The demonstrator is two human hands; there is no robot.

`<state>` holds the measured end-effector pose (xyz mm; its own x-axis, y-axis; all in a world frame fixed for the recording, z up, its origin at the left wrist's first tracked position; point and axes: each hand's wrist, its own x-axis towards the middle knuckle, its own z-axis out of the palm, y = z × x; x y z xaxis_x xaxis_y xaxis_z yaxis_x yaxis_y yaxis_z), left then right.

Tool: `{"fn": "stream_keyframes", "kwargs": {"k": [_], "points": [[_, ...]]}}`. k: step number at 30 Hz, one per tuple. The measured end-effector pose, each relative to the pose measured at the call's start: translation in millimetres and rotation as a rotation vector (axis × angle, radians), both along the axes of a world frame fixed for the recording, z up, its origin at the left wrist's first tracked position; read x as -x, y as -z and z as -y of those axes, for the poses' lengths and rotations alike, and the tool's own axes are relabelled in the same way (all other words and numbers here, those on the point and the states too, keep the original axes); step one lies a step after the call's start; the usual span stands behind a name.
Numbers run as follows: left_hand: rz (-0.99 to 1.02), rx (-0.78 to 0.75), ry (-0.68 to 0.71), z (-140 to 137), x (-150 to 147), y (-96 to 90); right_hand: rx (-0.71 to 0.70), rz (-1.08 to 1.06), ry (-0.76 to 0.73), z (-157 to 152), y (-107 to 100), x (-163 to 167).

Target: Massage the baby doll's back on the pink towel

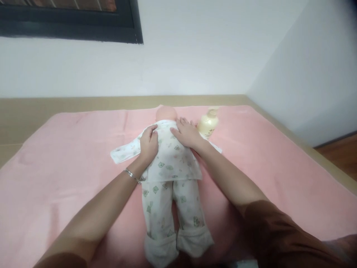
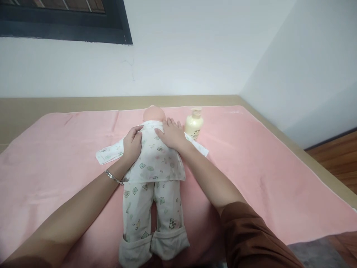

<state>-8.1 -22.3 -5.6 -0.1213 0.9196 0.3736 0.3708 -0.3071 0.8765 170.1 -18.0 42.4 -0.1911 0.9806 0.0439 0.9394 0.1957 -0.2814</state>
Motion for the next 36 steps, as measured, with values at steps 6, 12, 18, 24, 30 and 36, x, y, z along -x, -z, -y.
{"fn": "stream_keyframes", "kwargs": {"k": [6,12,18,24,30,36], "points": [[0.05,-0.006,0.021,-2.7,1.6,5.6,-0.235,0.118,-0.145,51.7,2.0,45.0],[0.028,0.0,0.016,-2.7,0.5,3.1,-0.178,-0.042,-0.273,41.6,4.0,43.7],[-0.022,-0.023,0.011,-2.4,-0.6,2.3,-0.13,-0.059,-0.127,7.8,2.7,21.2],[-0.078,0.005,0.02,-3.3,-0.1,0.5,-0.221,0.05,-0.098,44.1,6.9,48.9],[-0.13,-0.035,0.087,-4.1,3.0,-0.7,-0.19,-0.034,-0.299,40.2,6.7,46.6],[-0.234,-0.021,0.07,-8.6,1.6,-0.2,-0.145,-0.08,-0.184,14.0,3.0,26.4]]}}
